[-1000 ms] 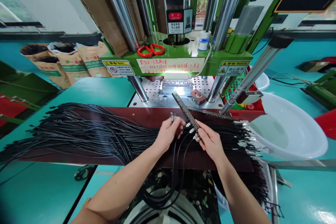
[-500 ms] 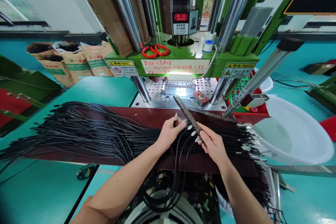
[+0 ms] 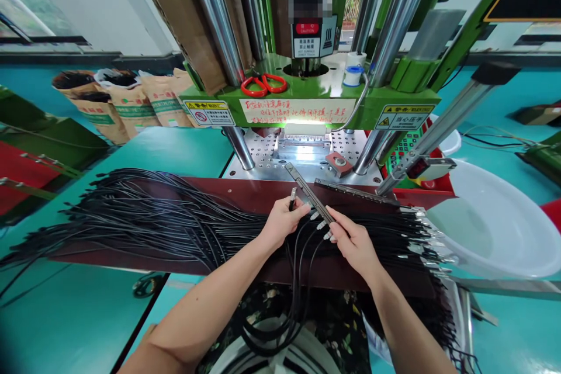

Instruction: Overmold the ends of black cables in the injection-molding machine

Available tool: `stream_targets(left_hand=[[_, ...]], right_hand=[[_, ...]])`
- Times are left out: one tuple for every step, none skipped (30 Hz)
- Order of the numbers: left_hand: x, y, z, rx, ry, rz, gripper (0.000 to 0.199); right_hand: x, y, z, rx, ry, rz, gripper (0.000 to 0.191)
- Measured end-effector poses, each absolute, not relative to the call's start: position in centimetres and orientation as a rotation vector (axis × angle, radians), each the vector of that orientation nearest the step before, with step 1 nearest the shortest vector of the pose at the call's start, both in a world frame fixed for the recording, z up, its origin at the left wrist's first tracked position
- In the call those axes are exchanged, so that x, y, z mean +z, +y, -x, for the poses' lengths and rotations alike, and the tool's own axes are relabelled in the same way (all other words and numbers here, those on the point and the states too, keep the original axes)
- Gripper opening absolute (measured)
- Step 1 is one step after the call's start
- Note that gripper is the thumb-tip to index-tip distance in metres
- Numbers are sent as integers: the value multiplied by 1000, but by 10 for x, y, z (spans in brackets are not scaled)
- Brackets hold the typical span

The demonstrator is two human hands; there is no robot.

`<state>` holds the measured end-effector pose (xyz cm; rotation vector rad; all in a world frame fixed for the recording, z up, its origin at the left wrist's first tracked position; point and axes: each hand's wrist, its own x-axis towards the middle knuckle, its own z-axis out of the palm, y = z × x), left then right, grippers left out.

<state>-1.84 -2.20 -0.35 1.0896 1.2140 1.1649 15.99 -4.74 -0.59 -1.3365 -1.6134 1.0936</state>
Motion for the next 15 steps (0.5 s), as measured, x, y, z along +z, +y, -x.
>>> stream_targets(left_hand=[[-3,-22,19,1166,1234,-1114,36],[-3,-23,20,1181,1258,-1136,38],[-2,-23,21,1210,1282,-1148,40],[-2,-23,22,1255,1306,-1144,40],[-2,-24,23,1309,1326,-1126,38],[-2,-24,24,1359,1340,-1099,35],[-2,-24,25,1394,1344,-1070,33],[-2,-24,26,1402,1334,-1051,31],[-2,-24,26,1382,1308,-1049,30],[-2,-24,27,1338,1273,-1062,31],[-2,-24,27,1279,1231,-1078,32],[-2,-23,28,1220,1193,-1090,34],[-2,-23,28,1169,1163,-1096,35],[-2,-22,28,1133,1144,-1096,37],[-2,-21,29,1110,1133,-1091,38]], right_hand=[[-5,-47,-160,1138,-1559,1341,46],[-5,-47,-160,1173,-1507,1343,46],[-4,-47,-160,1196,-1464,1344,46],[-3,-47,-161,1210,-1431,1344,47],[-2,-46,-161,1219,-1407,1341,47],[-2,-46,-161,1226,-1390,1337,47],[-2,-46,-162,1232,-1380,1333,47],[-2,-46,-162,1237,-1377,1330,47],[-3,-46,-163,1244,-1378,1326,47],[-4,-45,-164,1251,-1382,1320,46],[-5,-45,-164,1257,-1385,1313,46],[-7,-44,-165,1265,-1391,1306,45],[-8,-44,-166,1273,-1403,1297,45],[-9,-43,-167,1278,-1420,1289,44],[-10,-43,-168,1280,-1442,1281,44]])
